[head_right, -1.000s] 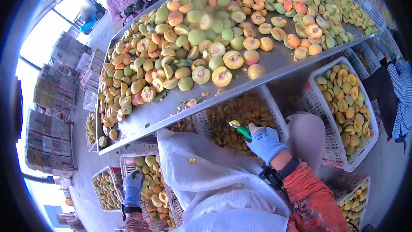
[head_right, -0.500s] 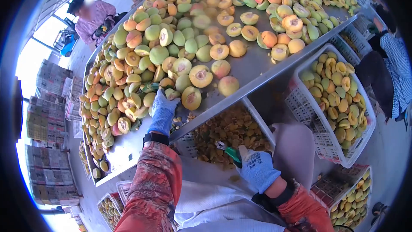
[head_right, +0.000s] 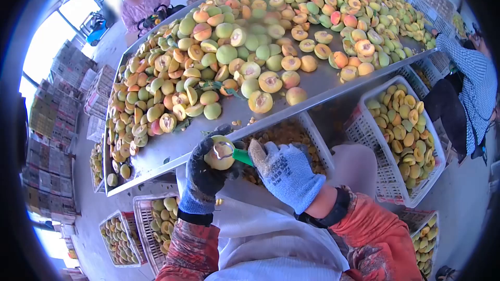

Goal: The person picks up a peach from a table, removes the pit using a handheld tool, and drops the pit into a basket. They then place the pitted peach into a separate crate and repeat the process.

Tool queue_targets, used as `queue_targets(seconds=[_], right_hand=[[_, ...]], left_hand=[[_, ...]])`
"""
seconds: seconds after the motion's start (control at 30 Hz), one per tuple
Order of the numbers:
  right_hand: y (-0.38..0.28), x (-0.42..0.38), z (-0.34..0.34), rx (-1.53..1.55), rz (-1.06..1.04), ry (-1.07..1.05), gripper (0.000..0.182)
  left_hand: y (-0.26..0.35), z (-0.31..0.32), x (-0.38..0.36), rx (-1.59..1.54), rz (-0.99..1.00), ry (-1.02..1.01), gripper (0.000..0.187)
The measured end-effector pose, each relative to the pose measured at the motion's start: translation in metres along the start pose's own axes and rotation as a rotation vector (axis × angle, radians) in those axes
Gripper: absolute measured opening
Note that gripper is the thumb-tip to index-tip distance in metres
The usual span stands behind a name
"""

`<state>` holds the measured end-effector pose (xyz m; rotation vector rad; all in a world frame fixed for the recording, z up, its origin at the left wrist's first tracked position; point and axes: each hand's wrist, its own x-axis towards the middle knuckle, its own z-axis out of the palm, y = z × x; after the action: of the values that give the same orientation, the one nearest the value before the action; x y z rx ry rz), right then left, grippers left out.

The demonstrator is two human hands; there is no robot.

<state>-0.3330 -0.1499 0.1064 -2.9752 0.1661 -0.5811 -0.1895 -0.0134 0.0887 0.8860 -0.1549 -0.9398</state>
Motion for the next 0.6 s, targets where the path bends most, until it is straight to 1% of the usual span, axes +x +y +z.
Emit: queue_targets(seconds=[0.03, 0.07, 0.1, 0.13, 0.17, 0.23, 0.27, 0.3, 0.37, 0.4, 0.47, 0.5, 0.53, 0.57, 0.6], right_hand=[[-0.003, 0.002, -0.003, -0.011, -0.018, -0.004, 0.041], [-0.005, 0.003, -0.006, -0.091, -0.091, -0.019, 0.040], [-0.008, 0.003, -0.008, -0.170, -0.165, -0.032, 0.039], [-0.011, 0.002, -0.006, -0.160, -0.202, 0.024, 0.038], [-0.014, 0.003, -0.010, -0.165, -0.220, 0.026, 0.038], [-0.020, 0.001, -0.019, -0.272, -0.255, -0.079, 0.037], [-0.023, 0.000, -0.021, -0.275, -0.263, -0.079, 0.037], [-0.025, -0.002, -0.023, -0.286, -0.291, -0.092, 0.037], [-0.031, -0.004, -0.025, -0.298, -0.326, -0.102, 0.037], [-0.035, -0.006, -0.025, -0.284, -0.329, -0.143, 0.037], [-0.041, -0.010, -0.030, -0.275, -0.333, -0.184, 0.037], [-0.047, -0.010, -0.034, -0.228, -0.296, -0.250, 0.041], [-0.052, -0.012, -0.036, -0.182, -0.259, -0.314, 0.045], [-0.055, -0.013, -0.033, -0.187, -0.264, -0.312, 0.045], [-0.058, -0.016, -0.028, -0.083, -0.218, -0.266, 0.042]], left_hand=[[0.000, 0.004, -0.012, 0.055, 0.011, 0.050, 0.045], [0.002, 0.009, -0.026, 0.040, 0.025, 0.053, 0.045], [0.006, 0.015, -0.039, 0.243, 0.145, -0.002, 0.044], [0.009, 0.017, -0.049, 0.451, 0.264, -0.052, 0.043], [0.011, 0.013, -0.054, 0.443, 0.281, -0.045, 0.043], [0.013, 0.004, -0.062, 0.193, -0.061, 0.056, 0.046], [0.008, 0.007, -0.071, 0.480, 0.257, -0.009, 0.045], [0.013, 0.009, -0.075, 0.477, 0.261, -0.004, 0.045], [0.024, 0.012, -0.079, 0.282, -0.100, 0.099, 0.042], [0.024, 0.015, -0.083, 0.280, -0.098, 0.102, 0.042], [0.019, 0.025, -0.087, 0.385, 0.023, 0.224, 0.041], [0.018, 0.030, -0.090, 0.382, 0.025, 0.224, 0.041], [0.019, 0.035, -0.093, 0.405, 0.056, 0.273, 0.040], [0.020, 0.037, -0.095, 0.428, 0.089, 0.320, 0.039], [0.019, 0.037, -0.095, 0.424, 0.097, 0.318, 0.039]])
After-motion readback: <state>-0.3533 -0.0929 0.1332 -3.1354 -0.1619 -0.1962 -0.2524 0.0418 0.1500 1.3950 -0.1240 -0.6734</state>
